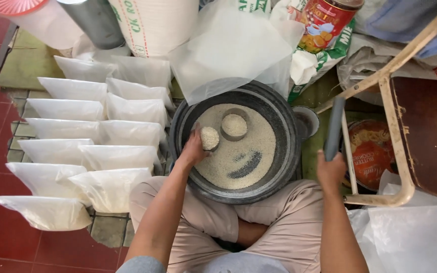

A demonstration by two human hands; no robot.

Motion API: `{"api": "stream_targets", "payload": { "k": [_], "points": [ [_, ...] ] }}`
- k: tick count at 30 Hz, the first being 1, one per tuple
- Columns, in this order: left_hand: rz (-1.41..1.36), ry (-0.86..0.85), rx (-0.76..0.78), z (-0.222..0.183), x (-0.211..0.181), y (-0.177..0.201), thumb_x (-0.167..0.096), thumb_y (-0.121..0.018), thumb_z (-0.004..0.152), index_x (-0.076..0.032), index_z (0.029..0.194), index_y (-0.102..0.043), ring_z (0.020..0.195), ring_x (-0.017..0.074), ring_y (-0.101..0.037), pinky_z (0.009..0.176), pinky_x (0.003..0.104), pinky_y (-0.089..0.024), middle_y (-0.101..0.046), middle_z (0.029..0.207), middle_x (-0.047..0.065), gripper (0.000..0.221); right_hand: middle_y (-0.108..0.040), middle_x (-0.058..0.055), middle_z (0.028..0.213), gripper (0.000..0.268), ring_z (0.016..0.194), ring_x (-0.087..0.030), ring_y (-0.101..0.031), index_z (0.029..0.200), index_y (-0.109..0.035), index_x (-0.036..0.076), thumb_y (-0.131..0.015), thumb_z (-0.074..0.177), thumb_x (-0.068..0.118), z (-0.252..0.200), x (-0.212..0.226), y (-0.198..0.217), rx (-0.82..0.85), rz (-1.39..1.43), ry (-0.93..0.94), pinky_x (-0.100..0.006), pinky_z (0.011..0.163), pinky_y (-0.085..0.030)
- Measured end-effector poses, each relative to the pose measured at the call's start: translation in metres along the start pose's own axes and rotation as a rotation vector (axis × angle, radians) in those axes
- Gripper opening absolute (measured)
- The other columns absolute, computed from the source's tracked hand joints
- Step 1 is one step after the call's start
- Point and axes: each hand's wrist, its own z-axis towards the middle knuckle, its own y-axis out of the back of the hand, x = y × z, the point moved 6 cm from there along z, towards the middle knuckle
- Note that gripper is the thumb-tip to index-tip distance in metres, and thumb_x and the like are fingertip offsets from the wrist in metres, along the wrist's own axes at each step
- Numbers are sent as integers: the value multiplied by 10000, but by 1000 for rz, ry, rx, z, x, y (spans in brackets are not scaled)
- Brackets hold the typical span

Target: Scooping rice from a large basin into small plastic bags using a measuring cup for portioning.

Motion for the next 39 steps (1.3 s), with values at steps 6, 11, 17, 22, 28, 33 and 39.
{"api": "stream_targets", "payload": {
  "k": [6, 11, 17, 22, 28, 33, 39],
  "points": [
    [-99, -46, 20, -8, -10, 10, -224, -1021, 642, -60, 1697, -77, 1481, 533, -398, 1184, 649, -416, -367, 1582, 334, 1425, -646, -239, 754, 513, 596, -364, -664, 1175, -644, -87, -599, 1139, 423, -52, 71, 3, -80, 192, 195, -500, 579, -505],
    [-408, 129, 27, 10, 14, 9, -274, -898, 855, -16, 1626, -347, 1486, 458, -434, 1201, 615, -398, -466, 1543, 307, 982, -753, -281, 980, 546, 955, -445, -755, 1249, -655, -33, -573, 1031, 460, -124, 179, -50, 454, -49, 321, -549, 778, -592],
    [-673, 231, 26, -46, -43, 62, -684, -69, 1090, 88, 1610, -295, 1575, 461, -243, 1307, 645, -172, -310, 1651, 329, 957, -718, -278, 1035, 520, 992, -466, -739, 1277, -578, 4, -504, 1052, 467, -124, 166, -158, 602, -191, 429, -576, 779, -582],
    [-702, 246, 45, -48, -43, 56, -730, -22, 1056, 87, 1622, -255, 1544, 475, -312, 1232, 612, -361, -294, 1661, 325, 1022, -683, -300, 1026, 522, 894, -435, -742, 1328, -508, -65, -442, 1098, 399, -130, 155, -191, 682, -100, 415, -522, 697, -577],
    [-672, 231, 27, -23, -16, 42, -744, -9, 1053, 86, 1620, -269, 1573, 451, -267, 1272, 612, -271, -296, 1669, 312, 1038, -645, -342, 1045, 527, 856, -448, -725, 1375, -449, -129, -379, 1139, 338, -129, 139, -210, 685, -79, 457, -536, 641, -542],
    [-650, 235, 17, -33, -23, 40, -722, -18, 1067, 91, 1617, -276, 1585, 449, -239, 1295, 616, -207, -292, 1671, 314, 1016, -628, -326, 1178, 579, 890, -427, -740, 1539, -316, -75, -371, 1145, 345, -133, 135, -219, 672, -102, 468, -535, 608, -576],
    [-638, 207, 3, -25, -20, 39, -735, -46, 1075, 111, 1606, -278, 1585, 475, -207, 1304, 625, -156, -274, 1666, 342, 1026, -563, -348, 1285, 626, 1049, -519, -693, 1658, -40, 59, -342, 1131, 212, -141, 163, -201, 678, -109, 555, -631, 764, -630]
  ]
}}
